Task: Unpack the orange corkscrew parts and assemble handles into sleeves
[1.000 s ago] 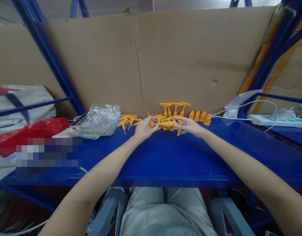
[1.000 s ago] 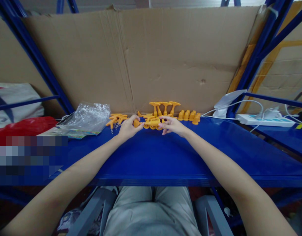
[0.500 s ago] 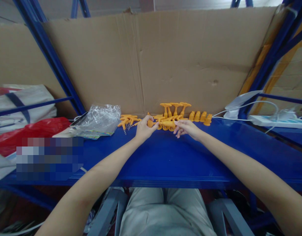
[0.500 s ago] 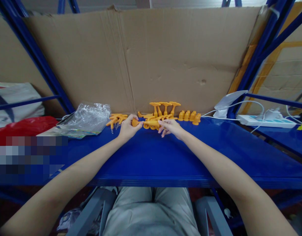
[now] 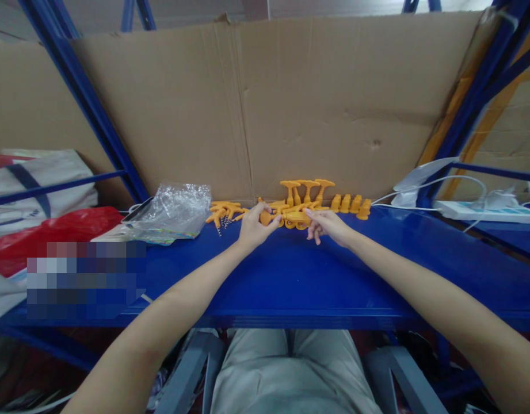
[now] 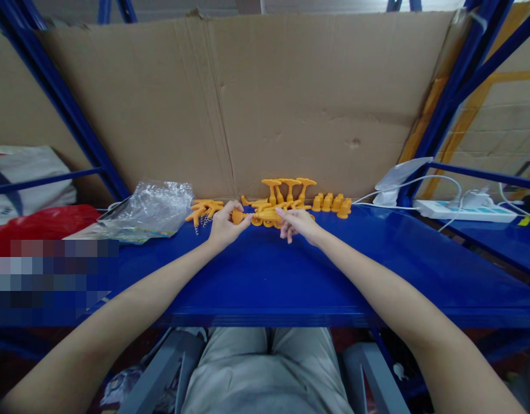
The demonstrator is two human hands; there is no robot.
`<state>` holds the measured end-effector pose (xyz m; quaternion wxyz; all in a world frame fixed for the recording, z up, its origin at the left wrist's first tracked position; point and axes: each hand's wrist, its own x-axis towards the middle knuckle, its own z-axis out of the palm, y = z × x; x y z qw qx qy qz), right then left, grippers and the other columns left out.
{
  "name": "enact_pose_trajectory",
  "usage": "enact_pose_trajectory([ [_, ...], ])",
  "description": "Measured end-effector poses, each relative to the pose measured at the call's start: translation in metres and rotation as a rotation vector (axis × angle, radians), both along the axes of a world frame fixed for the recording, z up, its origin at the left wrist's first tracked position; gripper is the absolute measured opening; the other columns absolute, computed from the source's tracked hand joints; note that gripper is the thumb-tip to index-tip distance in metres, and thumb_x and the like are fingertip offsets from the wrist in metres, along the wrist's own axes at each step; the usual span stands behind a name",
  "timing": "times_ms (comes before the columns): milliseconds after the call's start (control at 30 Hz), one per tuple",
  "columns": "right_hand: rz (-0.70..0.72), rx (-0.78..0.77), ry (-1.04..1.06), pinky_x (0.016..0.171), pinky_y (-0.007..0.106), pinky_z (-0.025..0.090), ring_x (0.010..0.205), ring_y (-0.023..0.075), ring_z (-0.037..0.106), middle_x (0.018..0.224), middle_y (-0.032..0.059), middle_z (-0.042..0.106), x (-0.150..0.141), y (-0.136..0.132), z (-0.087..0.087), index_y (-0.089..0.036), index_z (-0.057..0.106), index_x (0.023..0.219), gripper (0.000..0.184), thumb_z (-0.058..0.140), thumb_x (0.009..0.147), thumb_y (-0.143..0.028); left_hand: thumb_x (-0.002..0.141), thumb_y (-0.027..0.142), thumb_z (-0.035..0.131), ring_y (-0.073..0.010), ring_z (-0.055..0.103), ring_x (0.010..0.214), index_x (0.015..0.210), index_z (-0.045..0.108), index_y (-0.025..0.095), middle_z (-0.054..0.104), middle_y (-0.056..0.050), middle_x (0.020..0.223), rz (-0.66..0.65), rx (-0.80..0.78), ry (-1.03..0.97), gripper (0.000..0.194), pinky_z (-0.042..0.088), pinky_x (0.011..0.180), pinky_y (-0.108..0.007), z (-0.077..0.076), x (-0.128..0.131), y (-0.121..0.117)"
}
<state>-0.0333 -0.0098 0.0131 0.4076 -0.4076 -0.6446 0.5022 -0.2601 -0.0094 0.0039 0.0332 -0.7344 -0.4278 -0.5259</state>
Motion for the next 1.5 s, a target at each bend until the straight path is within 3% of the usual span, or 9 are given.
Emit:
enact_pose_trajectory([
  [133, -0.062, -0.046, -0.009, 0.038, 0.02, 0.048, 0.036, 0.0112, 0.057, 0.054, 0.0056, 0.067, -0.002, -0.001, 0.002, -0.017, 0.059, 0.076, 0.051, 0.054, 0.09, -0.065, 0.077, 0.035, 0.067, -0.013, 0.057, 0.066, 0.078, 0.05, 0.022, 0.061, 0.003, 0.071, -0.002, -0.006, -0.018, 0.021, 0.044, 0.063, -0.025, 0.001, 0.002, 0.0],
  [333, -0.006, 0.002, 0.057, 0.061, 0.027, 0.06, 0.055, 0.0122, 0.069, 0.093, 0.0049, 0.076, 0.003, -0.003, 0.007, -0.021, 0.062, 0.116, 0.036, 0.071, 0.087, -0.04, 0.077, 0.034, 0.066, -0.0124, 0.057, 0.065, 0.078, 0.049, 0.022, 0.06, 0.004, 0.07, -0.016, -0.019, -0.065, 0.022, 0.045, 0.063, -0.024, 0.001, 0.004, 0.0],
  [600, -0.061, 0.015, 0.048, 0.052, 0.02, 0.054, 0.048, 0.0113, 0.067, 0.071, 0.0058, 0.075, -0.003, -0.008, 0.011, -0.016, 0.061, 0.08, 0.034, 0.065, 0.09, -0.049, 0.078, 0.036, 0.066, -0.0138, 0.059, 0.068, 0.079, 0.05, 0.022, 0.063, 0.002, 0.073, -0.021, 0.01, -0.026, 0.022, 0.046, 0.064, -0.025, 0.0, 0.002, -0.002],
  [1000, -0.066, -0.148, 0.191, 0.058, 0.025, 0.059, 0.05, 0.012, 0.065, 0.068, 0.0045, 0.072, -0.008, -0.009, 0.012, -0.016, 0.063, 0.091, 0.024, 0.058, 0.096, -0.039, 0.083, 0.041, 0.064, -0.0128, 0.06, 0.065, 0.083, 0.055, 0.021, 0.065, 0.001, 0.075, -0.038, -0.011, -0.006, 0.022, 0.047, 0.063, -0.025, -0.002, 0.001, 0.001],
  [1100, -0.061, -0.215, 0.295, 0.062, 0.026, 0.061, 0.048, 0.0097, 0.062, 0.072, 0.0031, 0.071, -0.008, -0.008, 0.014, -0.017, 0.062, 0.091, 0.023, 0.052, 0.099, -0.036, 0.087, 0.042, 0.059, -0.01, 0.054, 0.053, 0.098, 0.06, 0.021, 0.065, 0.002, 0.075, -0.054, -0.083, 0.009, 0.024, 0.046, 0.058, -0.024, -0.001, 0.001, 0.004],
  [1200, -0.114, -0.209, 0.319, 0.067, 0.027, 0.061, 0.053, 0.0101, 0.065, 0.081, 0.005, 0.073, -0.002, -0.002, 0.016, -0.02, 0.057, 0.09, 0.018, 0.052, 0.098, -0.036, 0.089, 0.039, 0.057, -0.0092, 0.054, 0.049, 0.127, 0.053, 0.023, 0.07, -0.001, 0.089, 0.002, -0.146, -0.038, 0.042, 0.048, 0.057, -0.025, 0.0, -0.007, 0.014],
  [1267, -0.169, -0.156, 0.314, 0.068, 0.028, 0.061, 0.058, 0.0112, 0.067, 0.087, 0.0052, 0.073, 0.001, 0.006, 0.015, -0.022, 0.052, 0.091, 0.018, 0.059, 0.094, -0.038, 0.089, 0.035, 0.056, -0.0125, 0.063, 0.059, 0.133, 0.049, 0.025, 0.071, -0.004, 0.1, 0.098, -0.179, -0.05, 0.045, 0.052, 0.065, -0.027, -0.001, -0.018, 0.025],
  [1333, -0.226, -0.075, 0.28, 0.068, 0.029, 0.061, 0.063, 0.013, 0.069, 0.087, 0.004, 0.071, 0.002, 0.015, 0.014, -0.024, 0.046, 0.091, 0.028, 0.066, 0.088, -0.042, 0.086, 0.029, 0.057, -0.0193, 0.069, 0.082, 0.122, 0.058, 0.023, 0.071, -0.008, 0.106, 0.23, -0.223, 0.049, 0.037, 0.054, 0.08, -0.033, -0.004, -0.033, 0.035],
  [1500, -0.329, 0.299, -0.05, 0.07, 0.034, 0.058, 0.079, 0.0208, 0.07, 0.091, 0.0047, 0.067, -0.014, 0.038, 0.012, -0.025, 0.045, 0.097, 0.04, 0.07, 0.08, -0.051, 0.079, 0.024, 0.059, -0.033, 0.056, 0.126, 0.116, 0.065, 0.024, 0.065, -0.013, 0.127, 0.409, -0.483, 0.487, 0.038, 0.044, 0.104, -0.048, -0.016, -0.061, 0.05],
])
